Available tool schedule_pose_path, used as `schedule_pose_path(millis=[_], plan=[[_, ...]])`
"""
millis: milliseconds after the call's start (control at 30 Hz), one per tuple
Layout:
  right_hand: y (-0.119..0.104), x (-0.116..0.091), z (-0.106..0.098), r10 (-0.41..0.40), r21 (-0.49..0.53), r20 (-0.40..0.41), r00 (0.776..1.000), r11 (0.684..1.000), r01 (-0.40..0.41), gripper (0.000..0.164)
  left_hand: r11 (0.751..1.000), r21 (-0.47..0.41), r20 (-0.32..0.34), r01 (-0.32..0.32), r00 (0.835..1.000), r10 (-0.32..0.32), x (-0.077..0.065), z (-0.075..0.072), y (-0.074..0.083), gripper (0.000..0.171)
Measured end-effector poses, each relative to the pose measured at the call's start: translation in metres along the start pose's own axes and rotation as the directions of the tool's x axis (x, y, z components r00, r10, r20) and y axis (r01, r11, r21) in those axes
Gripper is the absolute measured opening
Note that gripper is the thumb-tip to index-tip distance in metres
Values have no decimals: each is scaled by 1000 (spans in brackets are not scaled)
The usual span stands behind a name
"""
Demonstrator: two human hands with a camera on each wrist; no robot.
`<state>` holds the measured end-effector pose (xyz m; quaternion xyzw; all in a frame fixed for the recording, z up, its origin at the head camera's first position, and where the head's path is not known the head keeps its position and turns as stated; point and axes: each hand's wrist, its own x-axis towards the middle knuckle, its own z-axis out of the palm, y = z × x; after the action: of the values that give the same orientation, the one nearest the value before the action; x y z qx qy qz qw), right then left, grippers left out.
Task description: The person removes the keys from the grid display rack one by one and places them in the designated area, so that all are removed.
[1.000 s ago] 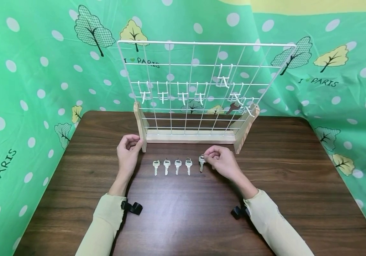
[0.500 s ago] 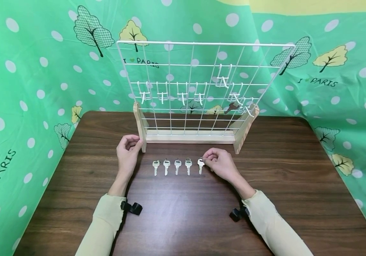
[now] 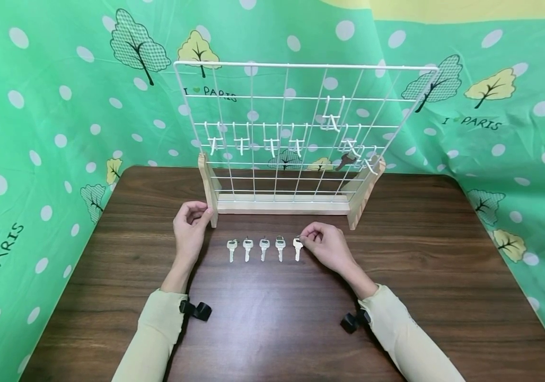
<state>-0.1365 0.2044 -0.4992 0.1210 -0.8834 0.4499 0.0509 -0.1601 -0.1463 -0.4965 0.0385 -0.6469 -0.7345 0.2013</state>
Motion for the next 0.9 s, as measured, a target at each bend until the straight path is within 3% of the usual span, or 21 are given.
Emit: schedule_pose_path(millis=[167, 567, 900], plan=[[22, 3, 7, -51, -74, -12, 999, 996, 50, 11, 1000, 0, 1, -1, 1000, 1, 1, 0, 0, 17], [34, 5, 14, -46, -159, -23, 999, 986, 41, 16, 1000, 4, 7, -1, 1000, 1, 0, 0, 0, 21], [19, 2, 9, -80, -117, -20, 997, 990, 78, 10, 1000, 14, 7, 1, 1000, -2, 0, -1, -2, 21]])
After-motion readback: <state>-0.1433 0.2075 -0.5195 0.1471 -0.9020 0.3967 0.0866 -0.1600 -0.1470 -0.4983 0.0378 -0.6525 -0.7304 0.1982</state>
